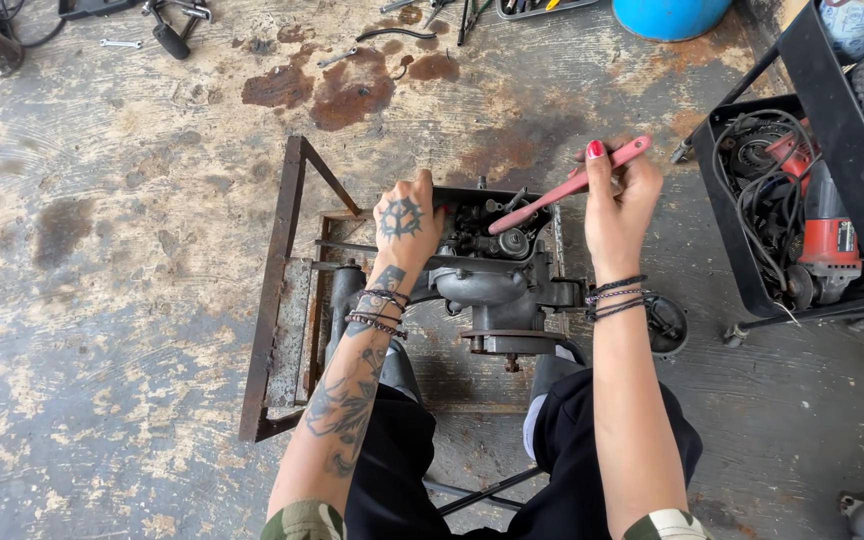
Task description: The person scrubs the surface of a metal engine part with a red brush, focusing on the intake manifold and cylinder head areas. They rotate the part to access different sides and continue scrubbing various surfaces.
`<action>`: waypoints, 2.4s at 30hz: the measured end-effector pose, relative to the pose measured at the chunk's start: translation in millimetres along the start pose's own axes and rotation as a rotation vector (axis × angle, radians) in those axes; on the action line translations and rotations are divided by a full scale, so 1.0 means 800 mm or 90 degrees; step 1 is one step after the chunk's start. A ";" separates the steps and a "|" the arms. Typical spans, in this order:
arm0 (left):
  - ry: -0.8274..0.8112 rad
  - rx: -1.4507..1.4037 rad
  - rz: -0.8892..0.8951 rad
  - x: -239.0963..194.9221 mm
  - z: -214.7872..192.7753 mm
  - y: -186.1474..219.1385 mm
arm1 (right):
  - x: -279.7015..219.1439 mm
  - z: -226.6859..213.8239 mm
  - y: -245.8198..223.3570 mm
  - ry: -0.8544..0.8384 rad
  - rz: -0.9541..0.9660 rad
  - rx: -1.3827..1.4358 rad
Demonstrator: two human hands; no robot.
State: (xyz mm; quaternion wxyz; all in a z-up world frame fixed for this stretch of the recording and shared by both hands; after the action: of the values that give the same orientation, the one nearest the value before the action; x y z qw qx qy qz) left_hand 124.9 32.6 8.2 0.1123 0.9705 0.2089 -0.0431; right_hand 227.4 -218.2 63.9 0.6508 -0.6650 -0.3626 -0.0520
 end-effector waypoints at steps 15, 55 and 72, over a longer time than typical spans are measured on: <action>-0.015 -0.067 0.045 -0.001 0.004 0.007 | 0.001 0.000 -0.004 -0.005 0.014 -0.006; 0.290 -0.319 0.115 -0.016 -0.017 -0.034 | -0.009 -0.025 -0.031 -0.011 0.012 -0.014; 0.062 -0.377 0.082 -0.045 -0.002 -0.025 | -0.048 0.033 -0.001 -0.294 0.332 -0.059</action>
State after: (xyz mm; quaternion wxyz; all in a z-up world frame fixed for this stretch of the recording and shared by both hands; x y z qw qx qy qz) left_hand 83.7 36.4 10.5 0.3830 0.9077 0.1552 0.0733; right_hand 188.1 -210.4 40.0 0.5120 -0.7584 -0.3155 0.2514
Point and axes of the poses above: each hand's wrist, its own x-axis towards the middle knuckle, its own z-axis out of the palm, y = z × x, the point moved 10 cm from there along x, towards the middle knuckle, and after that the axes turned 15 degrees about -y, right-handed, at the moved point
